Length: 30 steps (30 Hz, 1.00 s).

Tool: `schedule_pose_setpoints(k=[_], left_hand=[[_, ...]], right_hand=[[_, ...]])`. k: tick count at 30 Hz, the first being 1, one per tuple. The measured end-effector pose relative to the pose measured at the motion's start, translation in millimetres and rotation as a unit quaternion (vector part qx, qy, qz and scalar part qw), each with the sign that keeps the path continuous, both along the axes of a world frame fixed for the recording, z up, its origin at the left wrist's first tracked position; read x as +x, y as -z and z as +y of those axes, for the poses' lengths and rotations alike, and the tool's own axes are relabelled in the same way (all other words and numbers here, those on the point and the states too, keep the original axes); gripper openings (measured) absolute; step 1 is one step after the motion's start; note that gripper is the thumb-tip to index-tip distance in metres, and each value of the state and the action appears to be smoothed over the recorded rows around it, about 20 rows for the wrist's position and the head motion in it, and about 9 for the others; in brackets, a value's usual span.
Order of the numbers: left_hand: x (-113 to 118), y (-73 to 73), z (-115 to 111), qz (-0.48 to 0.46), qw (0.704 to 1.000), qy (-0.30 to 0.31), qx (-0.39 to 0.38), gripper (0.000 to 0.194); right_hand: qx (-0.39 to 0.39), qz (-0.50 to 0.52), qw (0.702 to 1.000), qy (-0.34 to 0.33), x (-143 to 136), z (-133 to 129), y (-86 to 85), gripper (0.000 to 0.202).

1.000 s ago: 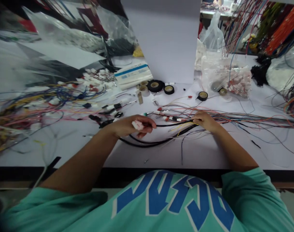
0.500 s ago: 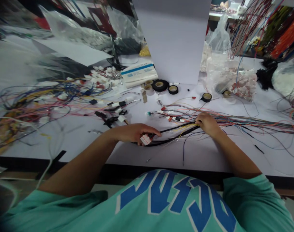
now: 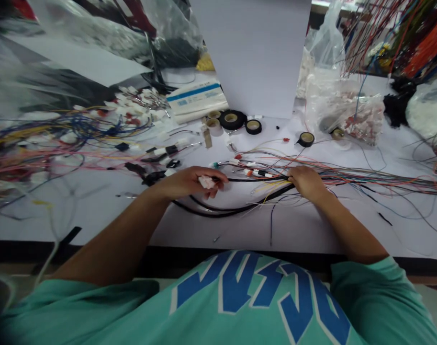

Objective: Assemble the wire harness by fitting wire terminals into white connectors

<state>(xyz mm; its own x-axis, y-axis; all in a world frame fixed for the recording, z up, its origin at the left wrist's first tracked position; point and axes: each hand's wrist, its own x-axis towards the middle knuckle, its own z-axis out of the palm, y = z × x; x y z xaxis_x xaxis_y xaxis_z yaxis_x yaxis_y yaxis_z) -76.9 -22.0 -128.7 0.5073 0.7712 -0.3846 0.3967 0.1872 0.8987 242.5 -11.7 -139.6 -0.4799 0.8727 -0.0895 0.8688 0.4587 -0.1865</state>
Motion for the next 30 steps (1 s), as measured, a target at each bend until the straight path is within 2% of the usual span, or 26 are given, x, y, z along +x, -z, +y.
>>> schedule_pose_setpoints(k=[3, 5, 7, 10, 12, 14, 17, 20, 22, 27, 30], left_hand=[[3, 5.0, 0, -0.039, 0.995, -0.09, 0.016, 0.031], [4, 8.9, 1, -0.052, 0.99, -0.128, 0.014, 0.03], [5, 13.2, 2, -0.065, 0.987, -0.145, 0.008, 0.029], [5, 18.7, 3, -0.088, 0.982, -0.166, -0.003, 0.029], [3, 21.2, 4, -0.095, 0.98, -0.173, -0.01, 0.028], [2, 22.8, 4, -0.093, 0.981, -0.167, -0.017, 0.028], [1, 23.7, 3, -0.089, 0.981, -0.171, -0.021, 0.026], [2, 22.9, 1, -0.097, 0.978, -0.187, -0.014, 0.024], [4, 21.7, 0, -0.107, 0.976, -0.191, -0.007, 0.022], [8, 20.1, 0, -0.132, 0.97, -0.205, -0.013, 0.021], [7, 22.2, 0, -0.145, 0.968, -0.207, -0.012, 0.021]], right_hand=[[-0.016, 0.089, 0.996, -0.026, 8, 5, 4.5, 0.02], [-0.044, 0.176, 0.983, -0.03, 16, 8, 6.9, 0.02], [-0.066, 0.246, 0.967, 0.001, 24, 11, 7.2, 0.023], [-0.073, 0.298, 0.949, 0.076, 32, 10, 2.3, 0.023], [-0.075, 0.299, 0.948, 0.079, 34, 6, -4.7, 0.018], [-0.083, 0.263, 0.961, 0.028, 31, 0, -12.9, 0.016], [-0.069, 0.143, 0.986, -0.05, 18, -10, -21.8, 0.015], [-0.027, 0.018, 0.999, -0.035, 3, -17, -22.3, 0.017], [-0.021, -0.012, 0.999, -0.023, -2, -18, -19.3, 0.019], [-0.06, 0.095, 0.992, -0.051, 7, -11, -13.7, 0.011], [-0.12, 0.188, 0.974, -0.028, 17, -4, -14.7, 0.007]])
